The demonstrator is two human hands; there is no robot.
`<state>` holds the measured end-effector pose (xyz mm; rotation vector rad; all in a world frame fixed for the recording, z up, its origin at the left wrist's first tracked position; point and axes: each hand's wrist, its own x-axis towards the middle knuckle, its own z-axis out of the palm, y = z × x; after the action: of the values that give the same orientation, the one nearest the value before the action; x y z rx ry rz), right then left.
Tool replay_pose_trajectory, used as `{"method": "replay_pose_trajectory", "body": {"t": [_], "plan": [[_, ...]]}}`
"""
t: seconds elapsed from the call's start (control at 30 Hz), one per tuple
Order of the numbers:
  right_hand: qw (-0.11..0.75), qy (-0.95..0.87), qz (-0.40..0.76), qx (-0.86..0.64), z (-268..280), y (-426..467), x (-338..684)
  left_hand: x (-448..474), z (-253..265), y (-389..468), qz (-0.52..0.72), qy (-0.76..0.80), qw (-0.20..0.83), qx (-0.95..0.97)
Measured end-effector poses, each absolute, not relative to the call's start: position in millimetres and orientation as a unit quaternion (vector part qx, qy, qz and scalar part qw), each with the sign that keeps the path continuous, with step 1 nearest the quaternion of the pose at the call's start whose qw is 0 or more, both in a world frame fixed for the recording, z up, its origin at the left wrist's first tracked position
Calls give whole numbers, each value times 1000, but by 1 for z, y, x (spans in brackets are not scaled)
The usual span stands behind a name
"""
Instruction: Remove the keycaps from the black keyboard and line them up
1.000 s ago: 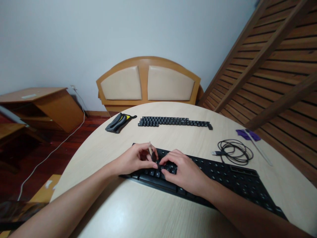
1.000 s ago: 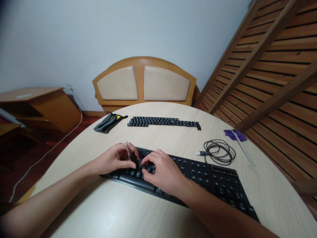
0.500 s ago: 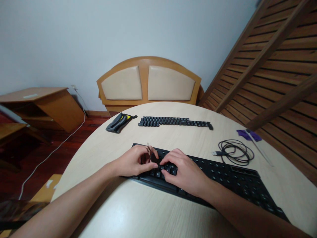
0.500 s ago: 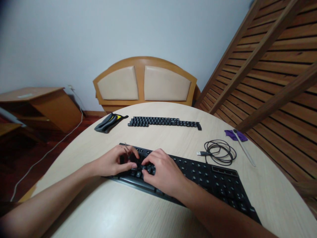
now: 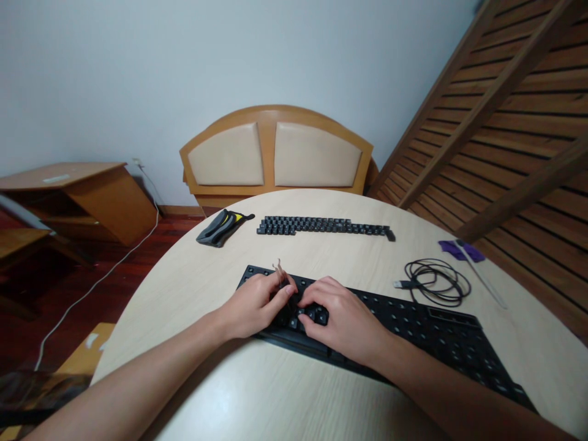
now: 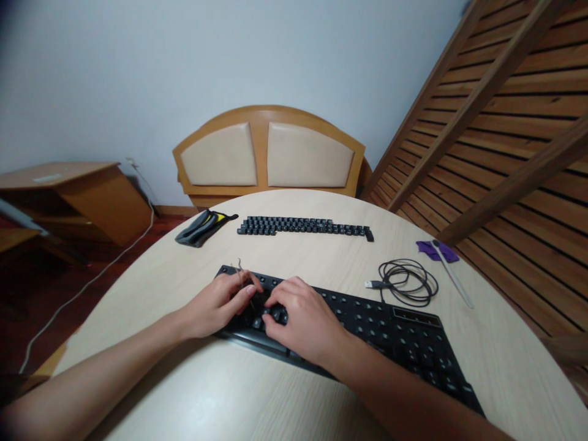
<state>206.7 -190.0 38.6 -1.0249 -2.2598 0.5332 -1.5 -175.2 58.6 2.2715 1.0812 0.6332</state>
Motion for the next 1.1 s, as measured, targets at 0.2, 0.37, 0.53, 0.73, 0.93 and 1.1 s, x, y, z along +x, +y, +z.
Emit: {"method": "replay_pose_trajectory", "body": {"t": [0.2,0.37,0.53,0.73,0.93,1.1], "plan": [[303,-852,191,-382,36,-190,207,-1,53,-173,195,458,161,852],[304,-853,187,-381,34,-190,207,0,51,-172,166,476,119,855],[305,-853,187,-380,34,-190,207,0,52,-172,147,459,133,866],[307,-851,182,-385,35,-190,206,1,51,-173,157,433,162,873],[301,-852,192,-383,36,-190,206,0,49,-170,184,437,234,849],[294,-851,193,-391,34,-190,207,-1,48,-168,188,435,275,837]]}}
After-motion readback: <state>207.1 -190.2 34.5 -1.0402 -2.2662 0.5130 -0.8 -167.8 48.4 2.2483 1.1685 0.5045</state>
